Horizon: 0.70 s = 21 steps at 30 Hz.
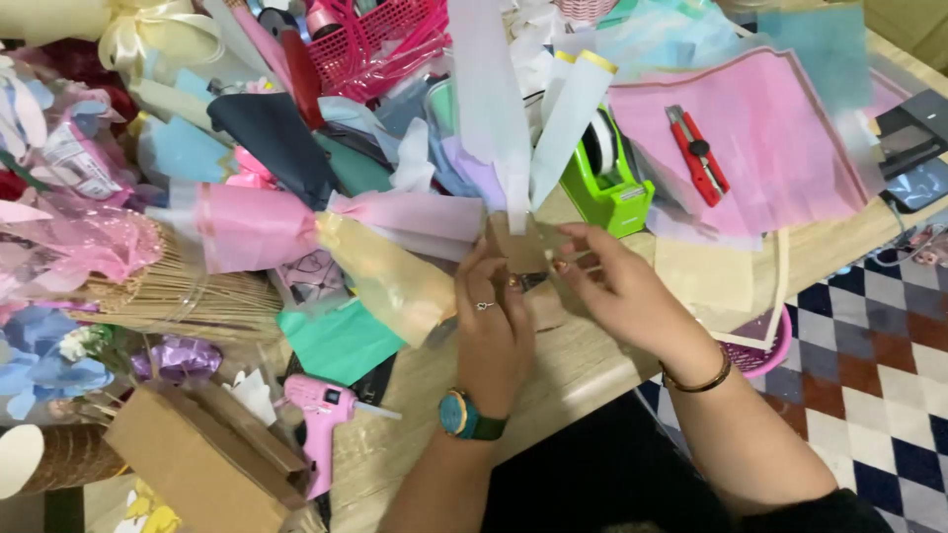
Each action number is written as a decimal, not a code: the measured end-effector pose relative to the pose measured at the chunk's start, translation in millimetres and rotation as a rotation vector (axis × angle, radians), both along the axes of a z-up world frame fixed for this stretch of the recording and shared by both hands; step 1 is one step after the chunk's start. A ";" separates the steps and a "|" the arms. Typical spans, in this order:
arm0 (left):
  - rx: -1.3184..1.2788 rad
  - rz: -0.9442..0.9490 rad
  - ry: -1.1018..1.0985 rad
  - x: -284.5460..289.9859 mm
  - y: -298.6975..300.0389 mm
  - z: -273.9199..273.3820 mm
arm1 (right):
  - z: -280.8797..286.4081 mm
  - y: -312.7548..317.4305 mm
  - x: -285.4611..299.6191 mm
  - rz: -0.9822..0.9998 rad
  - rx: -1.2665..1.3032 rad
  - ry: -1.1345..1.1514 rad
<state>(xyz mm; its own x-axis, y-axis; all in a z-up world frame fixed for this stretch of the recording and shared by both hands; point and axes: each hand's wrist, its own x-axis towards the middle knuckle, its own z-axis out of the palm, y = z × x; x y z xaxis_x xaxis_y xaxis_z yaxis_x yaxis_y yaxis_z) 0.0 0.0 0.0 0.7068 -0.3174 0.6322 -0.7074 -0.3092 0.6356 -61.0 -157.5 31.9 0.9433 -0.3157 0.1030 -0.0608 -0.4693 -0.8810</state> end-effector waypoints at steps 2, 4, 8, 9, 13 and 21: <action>-0.028 -0.033 0.082 -0.5 6.5 4.7 | -4.1 15.2 1.3 -0.009 0.075 0.059; -0.059 -0.072 0.166 0.7 10.8 7.5 | -15.0 19.3 1.4 -0.023 0.148 0.117; -0.066 -0.091 0.426 6.6 15.7 5.7 | -11.7 31.2 -2.3 -0.046 0.015 -0.004; -0.034 -0.072 0.489 5.8 14.7 3.1 | -1.6 38.5 -6.2 -0.058 -0.063 -0.054; -0.027 -0.078 0.428 2.2 13.5 6.7 | -14.2 50.7 -5.2 -0.191 -0.228 -0.101; -0.072 -0.195 -0.033 -3.0 1.3 1.7 | -38.8 28.2 -6.1 -0.429 -0.011 -0.069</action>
<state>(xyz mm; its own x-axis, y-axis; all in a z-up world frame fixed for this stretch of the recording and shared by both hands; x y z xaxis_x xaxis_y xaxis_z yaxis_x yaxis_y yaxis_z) -3.0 1.3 1.7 0.6149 -0.3991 0.6802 -0.7702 -0.1187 0.6267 -67.0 -129.3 -6.8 0.7174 -0.6765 0.1665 -0.1939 -0.4234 -0.8850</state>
